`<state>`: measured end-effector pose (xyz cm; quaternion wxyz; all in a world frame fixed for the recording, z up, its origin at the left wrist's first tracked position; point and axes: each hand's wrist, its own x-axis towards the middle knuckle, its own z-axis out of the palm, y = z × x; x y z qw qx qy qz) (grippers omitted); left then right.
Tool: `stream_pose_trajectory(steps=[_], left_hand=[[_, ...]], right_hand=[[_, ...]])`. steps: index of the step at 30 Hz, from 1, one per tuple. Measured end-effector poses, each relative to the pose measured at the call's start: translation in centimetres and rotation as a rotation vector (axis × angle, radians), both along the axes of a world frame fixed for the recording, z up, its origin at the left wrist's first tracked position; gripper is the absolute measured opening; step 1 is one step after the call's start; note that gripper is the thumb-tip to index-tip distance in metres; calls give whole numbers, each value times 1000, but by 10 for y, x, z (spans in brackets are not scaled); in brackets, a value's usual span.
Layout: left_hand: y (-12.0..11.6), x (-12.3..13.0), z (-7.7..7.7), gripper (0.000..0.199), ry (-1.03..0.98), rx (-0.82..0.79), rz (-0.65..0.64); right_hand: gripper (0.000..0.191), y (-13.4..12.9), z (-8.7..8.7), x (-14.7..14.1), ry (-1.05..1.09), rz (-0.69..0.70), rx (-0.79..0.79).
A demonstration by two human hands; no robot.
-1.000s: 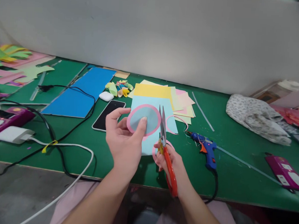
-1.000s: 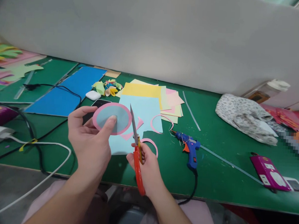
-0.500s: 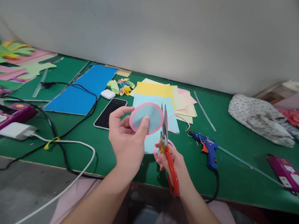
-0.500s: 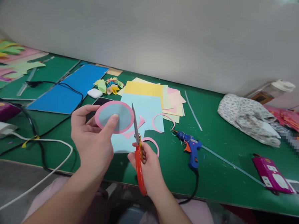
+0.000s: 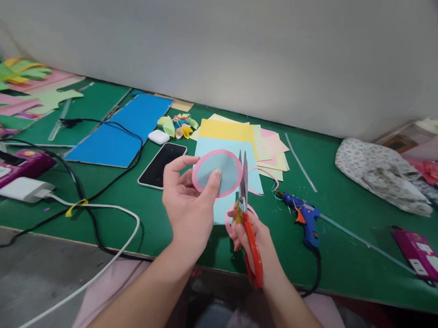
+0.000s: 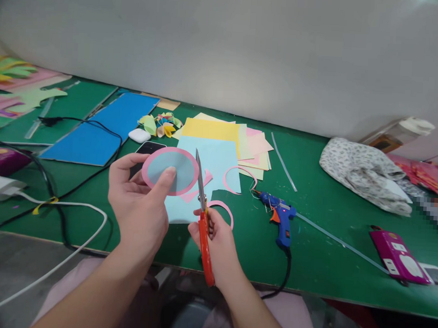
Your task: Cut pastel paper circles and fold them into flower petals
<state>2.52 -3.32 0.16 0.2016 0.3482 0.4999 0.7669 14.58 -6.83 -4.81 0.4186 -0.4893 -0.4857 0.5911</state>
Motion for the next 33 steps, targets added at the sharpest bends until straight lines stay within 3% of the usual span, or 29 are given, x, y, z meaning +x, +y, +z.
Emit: stream_pose_trajectory(steps=[17, 26, 33], left_hand=[[4, -10, -2, 36, 54, 15, -30], [5, -15, 1, 36, 101, 0, -50], [5, -20, 4, 37, 92, -11, -77]], right_hand=[[55, 1, -2, 2, 23, 35, -6], [53, -3, 10, 1, 5, 16, -34], [56, -2, 4, 3, 49, 29, -20]])
